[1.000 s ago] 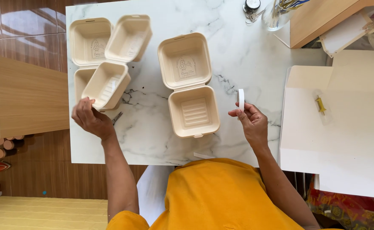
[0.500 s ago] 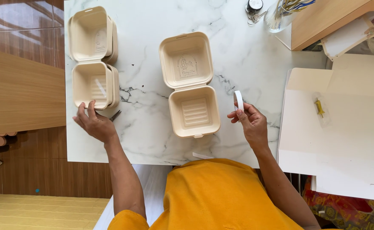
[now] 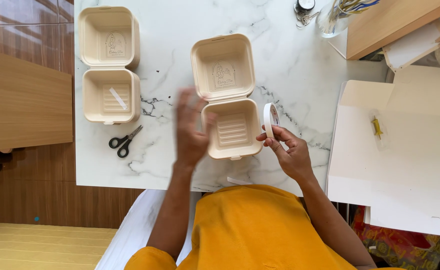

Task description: Applying adhesive strips inside compostable takeaway lunch boxes.

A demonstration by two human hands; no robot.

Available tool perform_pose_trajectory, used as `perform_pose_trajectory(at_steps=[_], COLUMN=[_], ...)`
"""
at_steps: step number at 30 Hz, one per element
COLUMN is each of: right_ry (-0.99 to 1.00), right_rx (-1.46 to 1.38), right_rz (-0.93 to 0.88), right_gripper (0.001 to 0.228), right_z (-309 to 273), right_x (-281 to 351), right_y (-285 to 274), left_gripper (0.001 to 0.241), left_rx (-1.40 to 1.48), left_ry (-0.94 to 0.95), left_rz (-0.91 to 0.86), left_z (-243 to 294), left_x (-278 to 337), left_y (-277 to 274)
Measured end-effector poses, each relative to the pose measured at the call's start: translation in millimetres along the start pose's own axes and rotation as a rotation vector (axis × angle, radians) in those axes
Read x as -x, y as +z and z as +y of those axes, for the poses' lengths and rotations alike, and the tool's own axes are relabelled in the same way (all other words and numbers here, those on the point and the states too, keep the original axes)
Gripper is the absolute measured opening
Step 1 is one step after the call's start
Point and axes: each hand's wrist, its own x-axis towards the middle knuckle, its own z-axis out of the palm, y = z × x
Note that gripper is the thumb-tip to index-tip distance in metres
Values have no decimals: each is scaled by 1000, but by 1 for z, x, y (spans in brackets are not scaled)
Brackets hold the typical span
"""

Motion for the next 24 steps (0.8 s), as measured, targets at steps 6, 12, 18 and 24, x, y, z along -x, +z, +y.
perform_pose_trajectory(at_steps=[6, 12, 18, 24], right_ry=[-125, -111, -118, 2], right_rx=[196, 213, 245, 176], right_rz=[64, 88, -16, 33], right_gripper=[33, 32, 32, 38], right_z=[-12, 12, -22, -57], right_x=[5, 10, 9, -1], right_y=[8, 4, 6, 12], left_gripper=[54, 37, 21, 15], left_rx=[210, 277, 466, 372], left_ry=[180, 37, -206, -251], left_rz=[-304, -361, -471, -248], left_z=[69, 65, 53, 48], left_x=[-5, 3, 2, -6], left_y=[32, 48, 46, 28])
